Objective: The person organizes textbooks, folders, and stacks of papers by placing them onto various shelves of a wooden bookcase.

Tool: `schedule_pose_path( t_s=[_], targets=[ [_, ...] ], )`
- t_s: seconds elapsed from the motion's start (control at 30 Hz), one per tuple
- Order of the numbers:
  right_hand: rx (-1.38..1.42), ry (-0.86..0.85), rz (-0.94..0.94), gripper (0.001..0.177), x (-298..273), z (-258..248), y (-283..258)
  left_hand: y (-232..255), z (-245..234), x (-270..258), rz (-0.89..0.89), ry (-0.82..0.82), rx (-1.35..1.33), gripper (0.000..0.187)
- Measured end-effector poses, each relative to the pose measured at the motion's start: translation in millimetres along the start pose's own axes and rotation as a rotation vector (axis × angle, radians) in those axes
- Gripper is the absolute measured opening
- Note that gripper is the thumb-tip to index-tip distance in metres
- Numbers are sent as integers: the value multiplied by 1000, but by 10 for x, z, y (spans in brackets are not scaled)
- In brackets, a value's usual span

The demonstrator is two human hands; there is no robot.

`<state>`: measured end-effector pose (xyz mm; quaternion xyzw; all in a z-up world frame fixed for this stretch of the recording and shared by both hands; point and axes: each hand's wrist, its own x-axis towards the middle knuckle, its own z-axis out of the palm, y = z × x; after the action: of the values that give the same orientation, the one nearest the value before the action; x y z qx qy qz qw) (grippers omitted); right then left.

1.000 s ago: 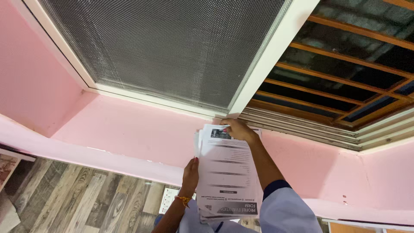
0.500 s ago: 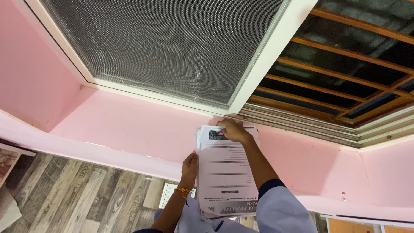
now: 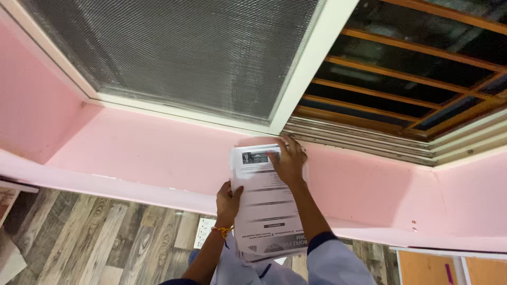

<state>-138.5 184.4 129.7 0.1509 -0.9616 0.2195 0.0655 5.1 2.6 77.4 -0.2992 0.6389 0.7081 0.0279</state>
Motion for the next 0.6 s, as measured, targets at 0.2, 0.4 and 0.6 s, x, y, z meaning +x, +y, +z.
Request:
schedule_pose_path(
  t_s=[0.2, 0.4, 0.6],
  targets=[
    [-266, 93, 26, 55, -526, 141, 818, -135, 13, 33, 89, 31, 19, 34],
    [-62, 45, 360, 55, -763, -115, 656, -163, 42, 26, 109, 29, 54, 29],
    [762, 87, 395, 67, -1138, -491, 529, 301, 184, -74, 178, -64, -90, 29]
  ],
)
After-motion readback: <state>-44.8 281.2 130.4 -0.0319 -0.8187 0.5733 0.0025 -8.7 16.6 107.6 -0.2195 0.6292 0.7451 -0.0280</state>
